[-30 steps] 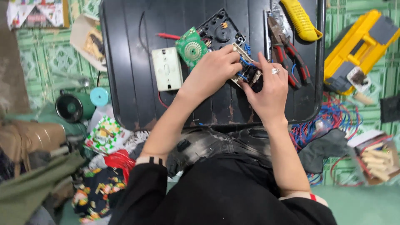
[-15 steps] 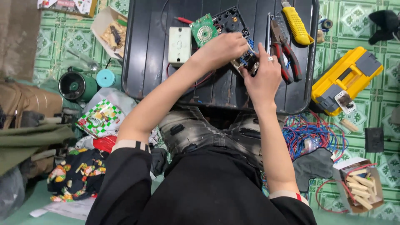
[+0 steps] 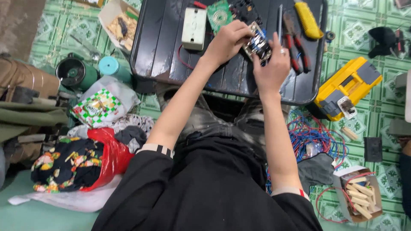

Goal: The person is wiring an electrical outlet, using a screwdriver to secure wires into terminals and pliers to adjust them.

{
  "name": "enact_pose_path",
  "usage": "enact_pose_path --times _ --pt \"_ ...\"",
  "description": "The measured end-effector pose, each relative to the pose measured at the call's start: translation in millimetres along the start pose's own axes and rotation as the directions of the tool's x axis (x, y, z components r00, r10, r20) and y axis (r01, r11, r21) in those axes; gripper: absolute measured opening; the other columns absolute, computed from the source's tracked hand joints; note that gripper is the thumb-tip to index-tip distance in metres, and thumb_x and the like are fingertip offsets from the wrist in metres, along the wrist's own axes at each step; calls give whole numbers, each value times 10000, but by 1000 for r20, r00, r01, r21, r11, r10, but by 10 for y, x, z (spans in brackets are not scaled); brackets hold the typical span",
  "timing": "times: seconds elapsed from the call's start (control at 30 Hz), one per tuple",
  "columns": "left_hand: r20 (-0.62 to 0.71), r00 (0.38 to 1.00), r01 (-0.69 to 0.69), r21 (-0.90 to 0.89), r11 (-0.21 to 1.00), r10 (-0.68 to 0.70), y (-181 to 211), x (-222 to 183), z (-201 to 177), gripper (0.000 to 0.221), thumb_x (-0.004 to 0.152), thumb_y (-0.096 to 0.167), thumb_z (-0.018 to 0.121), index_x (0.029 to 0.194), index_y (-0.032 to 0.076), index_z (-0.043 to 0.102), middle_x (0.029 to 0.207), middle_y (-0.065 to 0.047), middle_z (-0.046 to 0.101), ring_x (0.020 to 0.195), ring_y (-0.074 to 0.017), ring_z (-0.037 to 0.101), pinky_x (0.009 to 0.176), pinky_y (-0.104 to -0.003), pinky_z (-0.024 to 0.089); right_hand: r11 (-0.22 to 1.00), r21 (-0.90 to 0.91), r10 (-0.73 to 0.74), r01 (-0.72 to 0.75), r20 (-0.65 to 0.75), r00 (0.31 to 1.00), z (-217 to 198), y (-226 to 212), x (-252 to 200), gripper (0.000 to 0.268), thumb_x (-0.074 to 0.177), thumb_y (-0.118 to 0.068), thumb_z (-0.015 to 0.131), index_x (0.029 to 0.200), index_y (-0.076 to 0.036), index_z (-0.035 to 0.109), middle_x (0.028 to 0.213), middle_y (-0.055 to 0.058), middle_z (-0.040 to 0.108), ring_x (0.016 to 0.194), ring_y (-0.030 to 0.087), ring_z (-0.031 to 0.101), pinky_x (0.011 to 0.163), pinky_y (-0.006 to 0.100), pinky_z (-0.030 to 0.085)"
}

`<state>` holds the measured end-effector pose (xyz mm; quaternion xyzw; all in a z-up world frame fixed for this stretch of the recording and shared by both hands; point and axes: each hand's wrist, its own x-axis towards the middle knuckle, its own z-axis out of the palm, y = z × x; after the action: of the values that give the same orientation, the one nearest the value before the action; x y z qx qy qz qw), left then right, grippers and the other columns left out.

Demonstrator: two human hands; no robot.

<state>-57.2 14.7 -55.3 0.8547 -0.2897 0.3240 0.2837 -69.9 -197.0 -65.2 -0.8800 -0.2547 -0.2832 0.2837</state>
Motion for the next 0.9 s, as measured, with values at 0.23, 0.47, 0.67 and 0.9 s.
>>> enact_pose_path --times 0.23,0.47,0.67,0.9 --pt "-134 990 -50 -21 999 46 83 -36 19 145 1019 29 674 1153 -24 663 1049 -144 641 943 -287 623 809 -373 587 998 -32 -52 51 -40 998 -19 -70 32 637 954 -216 923 1441 -54 546 1198 117 765 1108 297 678 897 426 583" --pt "-140 990 4 -75 997 -14 102 -28 13 163 967 -16 714 1124 1 674 1023 -124 640 939 -273 623 804 -364 581 999 -25 -32 31 -29 999 -7 -58 42 650 933 -221 938 1429 -48 554 1188 119 762 1102 304 672 925 431 576" --pt "-142 990 -6 -79 997 -5 122 -52 47 155 978 -18 701 1129 6 674 1037 -122 639 920 -283 624 865 -399 583 1000 -6 15 -15 -34 999 -14 -57 -11 648 907 -207 946 1412 -72 564 1173 107 768 1095 307 668 896 444 583" --pt "-142 990 -26 -44 999 20 145 -33 3 172 967 -23 715 1129 9 666 1027 -112 634 928 -264 613 795 -363 585 1000 -2 -16 16 -58 998 -15 -52 7 638 895 -204 964 1390 -77 582 1151 100 767 1074 291 674 875 419 590"
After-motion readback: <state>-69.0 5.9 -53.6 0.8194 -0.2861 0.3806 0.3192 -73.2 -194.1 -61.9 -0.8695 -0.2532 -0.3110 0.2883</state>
